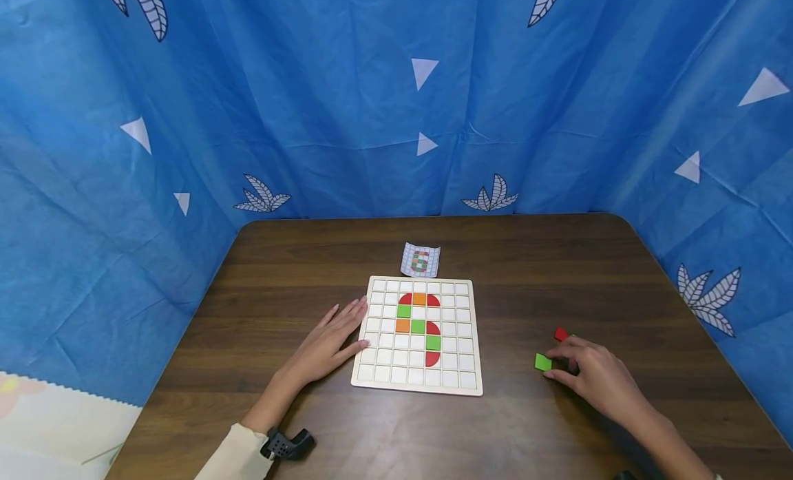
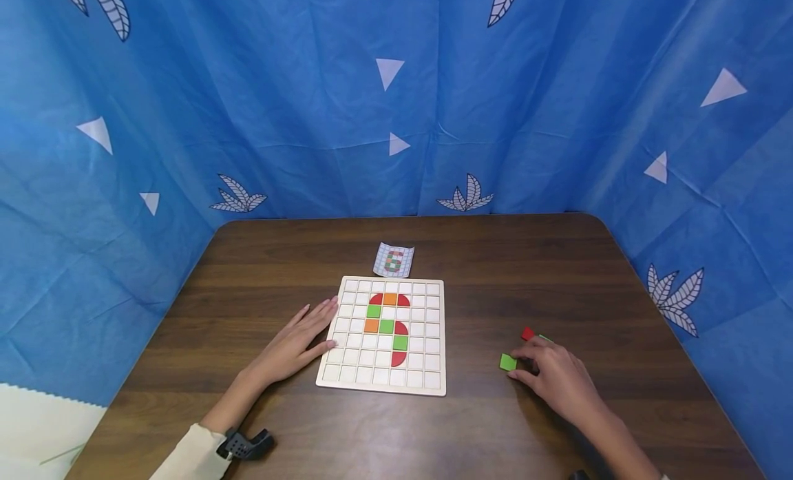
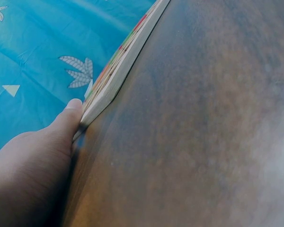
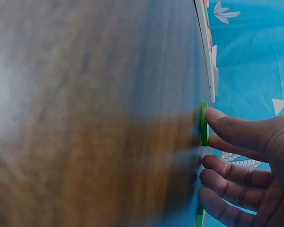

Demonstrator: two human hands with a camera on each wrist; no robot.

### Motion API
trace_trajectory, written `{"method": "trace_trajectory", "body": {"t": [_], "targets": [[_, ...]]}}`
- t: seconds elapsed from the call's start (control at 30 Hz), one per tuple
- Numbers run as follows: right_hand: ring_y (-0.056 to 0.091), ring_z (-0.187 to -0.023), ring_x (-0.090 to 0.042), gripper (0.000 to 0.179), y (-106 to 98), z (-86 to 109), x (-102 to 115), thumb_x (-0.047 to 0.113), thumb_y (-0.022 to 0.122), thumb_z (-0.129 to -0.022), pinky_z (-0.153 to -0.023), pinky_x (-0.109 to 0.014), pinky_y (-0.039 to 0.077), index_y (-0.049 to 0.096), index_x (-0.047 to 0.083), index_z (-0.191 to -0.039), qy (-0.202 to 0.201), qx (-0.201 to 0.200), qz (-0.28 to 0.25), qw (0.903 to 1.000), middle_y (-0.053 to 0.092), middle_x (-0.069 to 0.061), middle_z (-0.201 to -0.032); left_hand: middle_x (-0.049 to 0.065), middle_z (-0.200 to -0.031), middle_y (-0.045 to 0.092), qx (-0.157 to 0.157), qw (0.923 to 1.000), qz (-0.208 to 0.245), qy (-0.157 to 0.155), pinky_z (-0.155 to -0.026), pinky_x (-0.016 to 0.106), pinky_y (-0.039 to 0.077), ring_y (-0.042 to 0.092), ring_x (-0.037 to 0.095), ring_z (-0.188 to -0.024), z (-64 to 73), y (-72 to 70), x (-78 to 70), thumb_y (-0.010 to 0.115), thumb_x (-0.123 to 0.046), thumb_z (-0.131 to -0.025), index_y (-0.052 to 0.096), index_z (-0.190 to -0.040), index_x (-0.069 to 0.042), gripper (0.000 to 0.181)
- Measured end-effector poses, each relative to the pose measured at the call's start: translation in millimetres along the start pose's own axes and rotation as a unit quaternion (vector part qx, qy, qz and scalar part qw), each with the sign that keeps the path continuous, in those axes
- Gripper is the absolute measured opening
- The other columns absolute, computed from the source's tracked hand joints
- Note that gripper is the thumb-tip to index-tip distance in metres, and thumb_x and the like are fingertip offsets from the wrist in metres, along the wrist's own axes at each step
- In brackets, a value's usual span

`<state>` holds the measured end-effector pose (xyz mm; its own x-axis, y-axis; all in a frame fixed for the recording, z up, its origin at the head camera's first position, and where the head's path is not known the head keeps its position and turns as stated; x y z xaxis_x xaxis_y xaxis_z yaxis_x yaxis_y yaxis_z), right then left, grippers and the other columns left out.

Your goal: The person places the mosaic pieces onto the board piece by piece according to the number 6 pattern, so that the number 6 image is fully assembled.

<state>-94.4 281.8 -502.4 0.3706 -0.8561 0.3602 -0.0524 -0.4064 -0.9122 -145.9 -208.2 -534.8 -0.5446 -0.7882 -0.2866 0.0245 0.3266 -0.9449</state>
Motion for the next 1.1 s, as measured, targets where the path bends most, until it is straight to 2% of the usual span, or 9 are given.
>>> {"method": "trace_trajectory", "body": {"t": [0.4,0.67,0.77,0.97,1.1], "targets": [[0.044,-0.064,0.002,0.027,1.5,-1.5,-1.2,0.018,0.091,-0.073,-0.047,-0.023,0.035,0.08,0.014,-0.097,-0.006,-0.002,0.002,1.0,0.057,0.012,-0.081,0.0,-0.168,0.019,0.0,1.0,0.002,0.001,-0.124,0.051,0.014,0.019,0.021,-0.155,-0.7,-0.7,-0.5,0.046,-0.055,-0.105,0.024,-0.162,-0.012,0.074],[0.044,-0.063,0.003,0.026,0.9,-4.6,0.2,0.018,0.091,-0.073,-0.048,-0.023,0.036,0.079,0.014,-0.096,-0.026,-0.005,0.007,0.9996,0.058,0.011,-0.08,0.001,-0.168,0.02,0.0,1.0,0.004,0.004,-0.124,0.052,0.014,0.019,0.021,-0.155,-1.1,-1.4,-1.3,0.047,-0.054,-0.105,0.024,-0.162,-0.012,0.074],[0.045,-0.063,0.002,0.025,-0.5,-8.2,5.0,0.019,0.091,-0.074,-0.048,-0.023,0.036,0.079,0.015,-0.096,-0.03,-0.012,0.009,0.9994,0.06,0.01,-0.081,0.001,-0.168,0.02,-0.002,1.0,0.005,0.005,-0.124,0.052,0.015,0.02,0.021,-0.154,-1.0,-1.3,-1.2,0.047,-0.054,-0.105,0.025,-0.162,-0.011,0.075],[0.045,-0.063,0.001,0.024,-0.3,-18.6,17.6,0.02,0.091,-0.075,-0.048,-0.021,0.035,0.079,0.014,-0.095,-0.065,-0.04,0.018,0.9969,0.062,0.01,-0.084,0.002,-0.168,0.022,-0.009,0.9999,0.005,0.008,-0.123,0.055,0.016,0.022,0.023,-0.154,-0.4,-1.2,-1.2,0.048,-0.053,-0.105,0.025,-0.162,-0.011,0.075],[0.044,-0.064,0.0,0.024,-0.7,-24.5,27.9,0.02,0.09,-0.076,-0.049,-0.022,0.036,0.079,0.013,-0.096,-0.071,-0.038,0.015,0.9966,0.062,0.008,-0.084,0.0,-0.169,0.02,-0.004,1.0,0.005,0.004,-0.123,0.054,0.015,0.02,0.021,-0.155,0.0,-0.2,-0.7,0.046,-0.055,-0.105,0.023,-0.163,-0.012,0.076]]}}
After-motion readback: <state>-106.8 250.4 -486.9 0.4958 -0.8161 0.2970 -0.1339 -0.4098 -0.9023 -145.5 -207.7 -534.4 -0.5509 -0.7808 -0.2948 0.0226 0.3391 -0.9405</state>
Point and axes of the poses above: each hand's wrist, its own z-axis away from the middle knuckle, its own y-axis out of the palm, x = y × z, the point moved 1 cm from there along -z, towards the middle knuckle
